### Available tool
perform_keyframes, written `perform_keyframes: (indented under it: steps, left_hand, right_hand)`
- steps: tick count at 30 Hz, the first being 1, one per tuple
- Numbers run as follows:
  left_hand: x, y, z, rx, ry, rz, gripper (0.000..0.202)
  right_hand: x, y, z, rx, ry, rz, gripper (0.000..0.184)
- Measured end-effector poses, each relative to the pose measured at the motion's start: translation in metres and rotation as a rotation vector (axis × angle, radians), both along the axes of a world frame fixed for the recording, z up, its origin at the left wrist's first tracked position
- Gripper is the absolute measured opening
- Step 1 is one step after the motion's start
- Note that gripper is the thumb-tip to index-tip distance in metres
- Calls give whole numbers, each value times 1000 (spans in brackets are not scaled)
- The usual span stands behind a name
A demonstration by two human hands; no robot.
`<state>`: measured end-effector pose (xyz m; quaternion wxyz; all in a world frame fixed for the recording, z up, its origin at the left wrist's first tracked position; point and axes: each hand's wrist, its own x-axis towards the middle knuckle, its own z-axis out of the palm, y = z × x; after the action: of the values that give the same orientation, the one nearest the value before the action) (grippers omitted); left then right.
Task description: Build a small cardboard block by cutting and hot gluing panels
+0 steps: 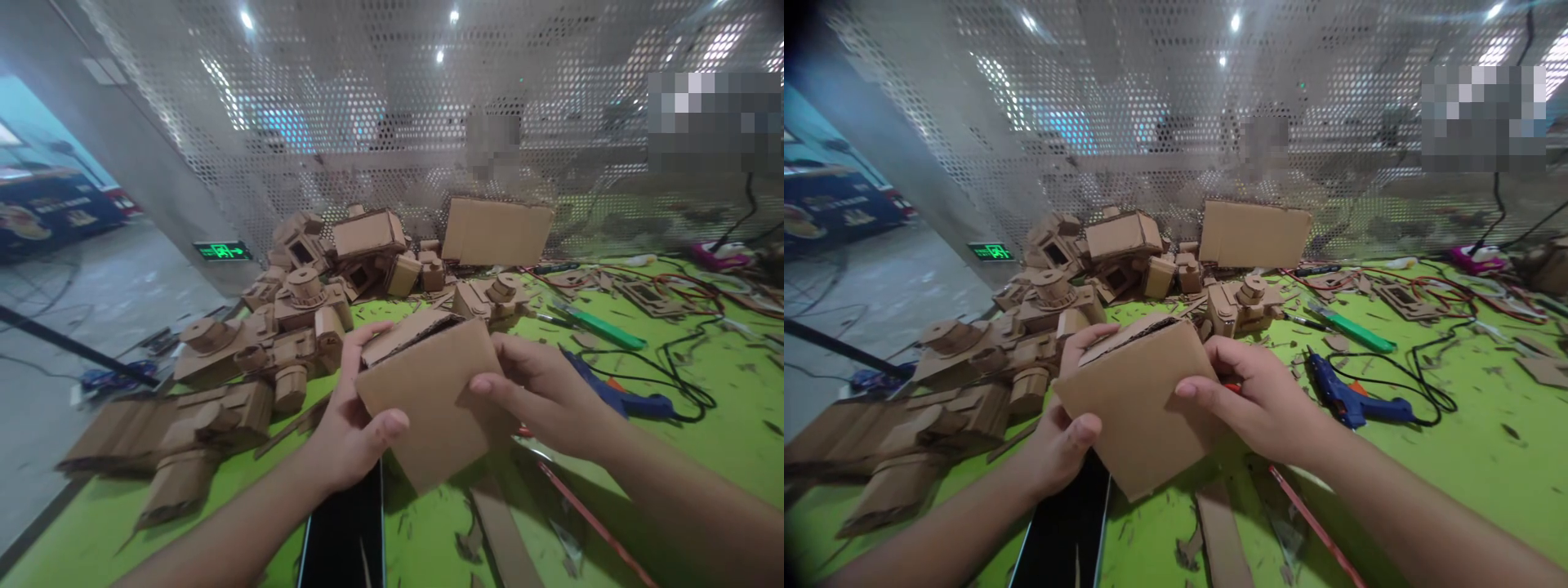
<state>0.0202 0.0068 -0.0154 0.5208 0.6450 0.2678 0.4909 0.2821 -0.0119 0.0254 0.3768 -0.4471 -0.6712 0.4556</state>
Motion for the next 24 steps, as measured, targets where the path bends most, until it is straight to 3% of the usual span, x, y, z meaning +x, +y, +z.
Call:
perform_keyframes:
  steps: [11, 18, 24]
  left_hand:
    - [6, -9, -1, -18, -68, 40, 74]
    - [3, -6, -3, 52, -34, 35, 82]
    - [5, -5, 3, 0, -60, 13, 74]
  right_hand:
    - [-4, 0, -3, 16, 17, -56, 48]
    - [-7, -2, -2, -35, 80, -79, 50]
    - [-9, -1, -3, -122, 142, -123, 51]
